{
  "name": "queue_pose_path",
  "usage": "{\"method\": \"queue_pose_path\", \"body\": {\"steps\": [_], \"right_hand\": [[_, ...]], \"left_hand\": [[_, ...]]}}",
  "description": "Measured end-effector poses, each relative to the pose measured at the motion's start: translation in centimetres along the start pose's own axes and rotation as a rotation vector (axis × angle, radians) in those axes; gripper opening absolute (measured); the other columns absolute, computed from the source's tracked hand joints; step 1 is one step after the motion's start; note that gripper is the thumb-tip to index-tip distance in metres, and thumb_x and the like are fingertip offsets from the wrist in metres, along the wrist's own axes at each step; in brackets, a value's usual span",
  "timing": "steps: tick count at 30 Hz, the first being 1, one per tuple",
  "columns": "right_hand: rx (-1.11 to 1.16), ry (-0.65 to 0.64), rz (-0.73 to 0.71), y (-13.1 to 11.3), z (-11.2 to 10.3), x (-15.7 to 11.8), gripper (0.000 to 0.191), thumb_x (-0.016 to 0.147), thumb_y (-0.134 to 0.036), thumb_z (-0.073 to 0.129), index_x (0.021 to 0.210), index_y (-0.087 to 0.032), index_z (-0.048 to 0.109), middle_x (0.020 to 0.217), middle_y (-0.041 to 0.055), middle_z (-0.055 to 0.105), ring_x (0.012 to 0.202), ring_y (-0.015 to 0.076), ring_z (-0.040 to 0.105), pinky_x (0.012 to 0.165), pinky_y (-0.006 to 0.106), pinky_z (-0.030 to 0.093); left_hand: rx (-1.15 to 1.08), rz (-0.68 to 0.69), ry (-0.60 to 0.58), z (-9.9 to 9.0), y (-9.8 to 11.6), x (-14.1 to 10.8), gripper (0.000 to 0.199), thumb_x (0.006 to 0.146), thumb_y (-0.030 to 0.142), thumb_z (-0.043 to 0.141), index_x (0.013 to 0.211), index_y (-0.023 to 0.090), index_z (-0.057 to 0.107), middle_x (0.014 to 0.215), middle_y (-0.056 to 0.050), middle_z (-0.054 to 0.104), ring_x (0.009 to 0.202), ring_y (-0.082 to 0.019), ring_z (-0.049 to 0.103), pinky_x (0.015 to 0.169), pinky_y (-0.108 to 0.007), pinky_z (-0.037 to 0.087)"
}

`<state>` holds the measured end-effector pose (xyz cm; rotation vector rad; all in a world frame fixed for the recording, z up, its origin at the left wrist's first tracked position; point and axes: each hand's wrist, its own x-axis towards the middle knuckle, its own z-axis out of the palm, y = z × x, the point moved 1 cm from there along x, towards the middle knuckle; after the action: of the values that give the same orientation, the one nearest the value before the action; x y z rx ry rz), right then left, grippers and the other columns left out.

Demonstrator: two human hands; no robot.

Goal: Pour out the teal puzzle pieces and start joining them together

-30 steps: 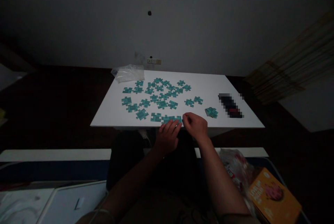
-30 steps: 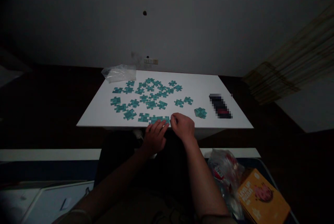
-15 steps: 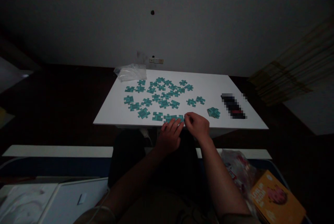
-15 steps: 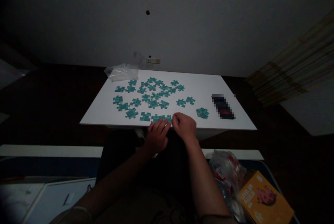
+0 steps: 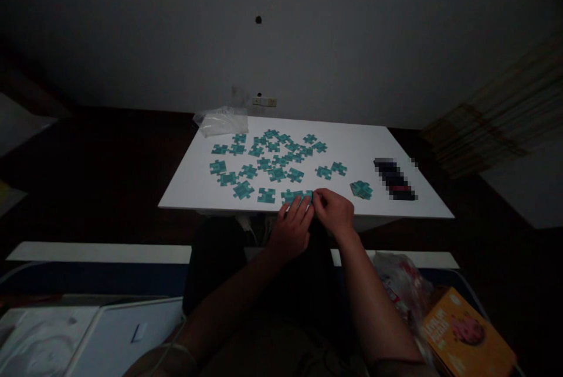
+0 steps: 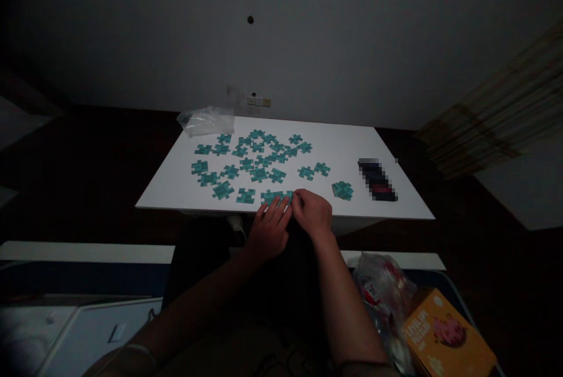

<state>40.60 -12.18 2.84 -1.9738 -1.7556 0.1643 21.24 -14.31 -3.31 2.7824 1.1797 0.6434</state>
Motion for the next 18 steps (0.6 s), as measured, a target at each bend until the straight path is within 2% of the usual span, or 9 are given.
{"method": "queue_pose_path", "body": {"steps": [3, 7, 11, 15, 17, 18], "right_hand": [[0.006, -0.012, 0.003, -0.1, -0.2, 0.0, 0.044, 0.117, -0.047, 0.058, 0.122, -0.023, 0.094, 0.112, 0.016, 0.095, 0.102, 0.0354, 0.086, 0.086, 0.038, 0.052], [0.018, -0.001, -0.014, -0.3, -0.4, -0.1, 0.041, 0.117, -0.047, 0.057, 0.117, -0.026, 0.092, 0.107, 0.0141, 0.094, 0.098, 0.0341, 0.085, 0.084, 0.038, 0.05], [0.012, -0.004, -0.027, -0.4, -0.6, -0.1, 0.037, 0.118, -0.046, 0.058, 0.116, -0.028, 0.091, 0.106, 0.0125, 0.094, 0.097, 0.0338, 0.085, 0.083, 0.037, 0.049], [0.005, 0.012, -0.048, -0.2, -0.6, -0.2, 0.036, 0.119, -0.045, 0.059, 0.116, -0.027, 0.091, 0.104, 0.0117, 0.094, 0.097, 0.0343, 0.086, 0.083, 0.037, 0.049], [0.012, 0.022, -0.057, -0.1, -0.5, -0.2, 0.036, 0.118, -0.045, 0.06, 0.115, -0.028, 0.091, 0.103, 0.0114, 0.093, 0.096, 0.034, 0.086, 0.082, 0.036, 0.05], [0.018, 0.027, -0.058, 0.0, -0.4, -0.3, 0.036, 0.118, -0.045, 0.059, 0.114, -0.028, 0.091, 0.103, 0.0113, 0.093, 0.096, 0.0336, 0.086, 0.082, 0.036, 0.05]], "left_hand": [[-0.006, -0.019, -0.004, 0.1, 0.1, -0.2, 0.086, 0.107, 0.028, 0.066, 0.192, 0.027, 0.057, 0.2, -0.013, 0.046, 0.186, -0.037, 0.049, 0.143, -0.067, 0.047], [-0.022, -0.013, 0.022, 0.3, 0.0, -0.8, 0.095, 0.103, 0.026, 0.071, 0.196, 0.035, 0.05, 0.2, -0.015, 0.043, 0.184, -0.039, 0.051, 0.143, -0.072, 0.039], [-0.005, -0.032, 0.026, 0.6, -0.8, -2.2, 0.095, 0.106, 0.027, 0.07, 0.197, 0.029, 0.046, 0.197, -0.02, 0.047, 0.185, -0.037, 0.047, 0.147, -0.069, 0.028], [0.063, -0.089, 0.045, 0.8, -2.7, -4.2, 0.085, 0.11, 0.03, 0.062, 0.194, 0.023, 0.053, 0.197, -0.017, 0.05, 0.193, -0.023, 0.028, 0.153, -0.054, 0.026], [0.084, -0.129, 0.08, 0.3, -4.3, -5.4, 0.081, 0.11, 0.031, 0.058, 0.191, 0.026, 0.058, 0.195, -0.015, 0.054, 0.193, -0.019, 0.026, 0.153, -0.049, 0.029], [0.085, -0.151, 0.102, -0.2, -5.3, -6.0, 0.08, 0.11, 0.031, 0.059, 0.19, 0.026, 0.059, 0.193, -0.016, 0.058, 0.193, -0.021, 0.029, 0.153, -0.05, 0.03]]}}
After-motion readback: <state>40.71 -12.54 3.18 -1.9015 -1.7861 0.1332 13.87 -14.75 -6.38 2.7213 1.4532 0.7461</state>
